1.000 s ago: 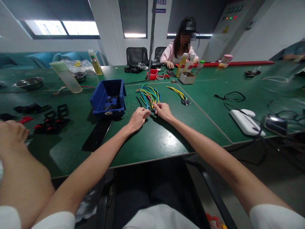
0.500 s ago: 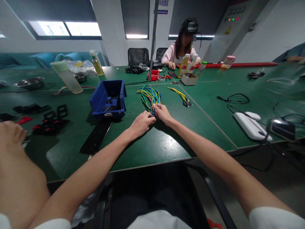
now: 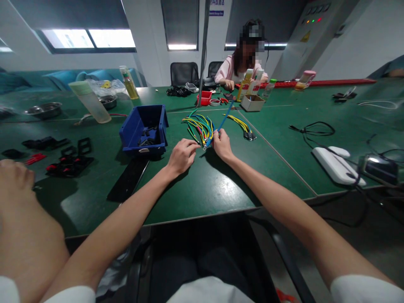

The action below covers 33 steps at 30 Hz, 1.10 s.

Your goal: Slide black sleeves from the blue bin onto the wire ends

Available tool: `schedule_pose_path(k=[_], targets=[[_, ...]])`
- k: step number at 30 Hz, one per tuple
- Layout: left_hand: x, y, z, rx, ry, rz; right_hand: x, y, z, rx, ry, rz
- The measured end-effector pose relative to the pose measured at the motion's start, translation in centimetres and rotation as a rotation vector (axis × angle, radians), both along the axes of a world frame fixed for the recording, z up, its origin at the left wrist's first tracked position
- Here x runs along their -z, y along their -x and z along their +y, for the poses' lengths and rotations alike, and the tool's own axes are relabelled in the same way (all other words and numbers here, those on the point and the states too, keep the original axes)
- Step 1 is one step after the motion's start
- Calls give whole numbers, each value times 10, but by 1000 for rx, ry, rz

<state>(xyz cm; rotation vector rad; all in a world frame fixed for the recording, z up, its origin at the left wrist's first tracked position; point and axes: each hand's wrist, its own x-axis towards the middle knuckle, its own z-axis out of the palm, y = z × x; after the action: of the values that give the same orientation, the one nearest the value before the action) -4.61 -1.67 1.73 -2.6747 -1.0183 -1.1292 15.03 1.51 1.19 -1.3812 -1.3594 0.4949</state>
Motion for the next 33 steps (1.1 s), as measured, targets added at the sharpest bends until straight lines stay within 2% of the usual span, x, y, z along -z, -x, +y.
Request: schedule_pose_path(k=[5, 9, 12, 18, 24, 27, 33], targets=[[-12, 22, 13, -351, -127, -272, 9, -16, 16, 140, 4, 106], [-26, 42, 20, -609, -91, -365, 17, -28, 28, 199, 21, 163], [-36, 56, 23, -720, -48, -367, 18, -34, 32, 228, 53, 218], [-39, 79, 33, -869, 64, -238, 18, -36, 35, 247, 83, 246], [-40, 87, 42, -957, 451, 4, 22, -36, 38, 225, 67, 215], [-45, 88, 44, -967, 601, 134, 22, -36, 38, 220, 64, 208], [-46, 91, 46, -938, 694, 245, 18, -35, 35, 198, 91, 236]])
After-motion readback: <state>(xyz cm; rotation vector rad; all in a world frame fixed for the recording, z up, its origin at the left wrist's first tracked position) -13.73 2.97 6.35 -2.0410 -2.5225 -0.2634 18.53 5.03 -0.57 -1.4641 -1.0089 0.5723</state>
